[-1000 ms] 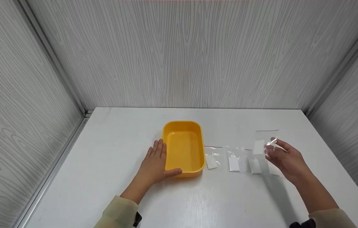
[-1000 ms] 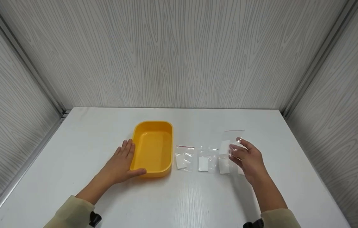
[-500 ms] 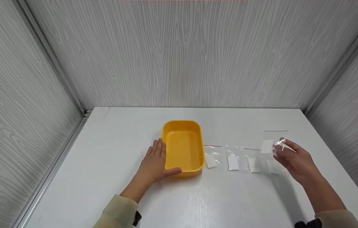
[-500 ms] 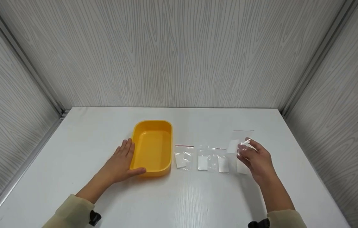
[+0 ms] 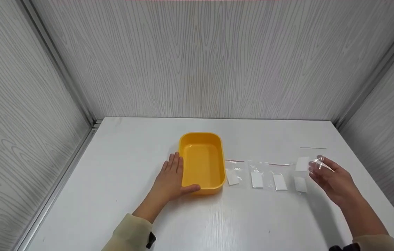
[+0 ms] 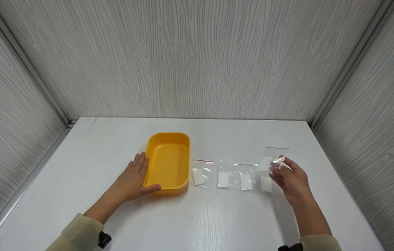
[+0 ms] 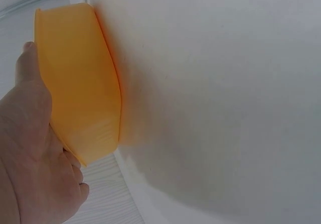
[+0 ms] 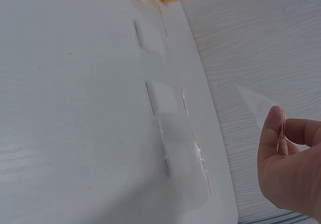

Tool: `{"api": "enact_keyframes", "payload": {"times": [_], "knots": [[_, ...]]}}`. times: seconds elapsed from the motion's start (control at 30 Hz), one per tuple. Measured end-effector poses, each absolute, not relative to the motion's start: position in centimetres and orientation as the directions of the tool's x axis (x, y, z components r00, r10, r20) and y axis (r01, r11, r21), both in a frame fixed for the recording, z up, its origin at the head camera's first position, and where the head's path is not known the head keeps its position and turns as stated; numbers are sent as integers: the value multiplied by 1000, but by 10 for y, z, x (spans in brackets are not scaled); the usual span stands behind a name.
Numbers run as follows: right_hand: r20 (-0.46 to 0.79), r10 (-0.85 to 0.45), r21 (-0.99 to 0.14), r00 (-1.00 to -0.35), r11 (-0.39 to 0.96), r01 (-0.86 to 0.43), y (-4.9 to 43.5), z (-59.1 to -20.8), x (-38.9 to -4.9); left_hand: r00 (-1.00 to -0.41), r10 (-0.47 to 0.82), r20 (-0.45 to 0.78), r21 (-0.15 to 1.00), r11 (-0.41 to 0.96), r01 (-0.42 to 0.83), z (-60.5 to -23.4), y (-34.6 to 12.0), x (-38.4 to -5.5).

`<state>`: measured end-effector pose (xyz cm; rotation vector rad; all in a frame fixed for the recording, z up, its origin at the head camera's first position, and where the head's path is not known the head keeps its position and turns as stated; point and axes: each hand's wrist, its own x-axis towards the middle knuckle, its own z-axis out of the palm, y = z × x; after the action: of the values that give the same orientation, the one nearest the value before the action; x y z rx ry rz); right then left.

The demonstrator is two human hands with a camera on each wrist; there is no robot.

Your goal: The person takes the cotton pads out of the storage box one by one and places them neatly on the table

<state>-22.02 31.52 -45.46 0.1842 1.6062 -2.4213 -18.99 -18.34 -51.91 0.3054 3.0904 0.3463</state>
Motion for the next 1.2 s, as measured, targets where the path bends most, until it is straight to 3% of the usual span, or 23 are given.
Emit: {"api": "enact_keyframes", "payload": {"times": [1.2], "knots": [[-324, -50, -845, -945, -433, 313, 360, -461, -215, -983, 185, 4, 237, 954, 180, -520, -182, -190]]}}
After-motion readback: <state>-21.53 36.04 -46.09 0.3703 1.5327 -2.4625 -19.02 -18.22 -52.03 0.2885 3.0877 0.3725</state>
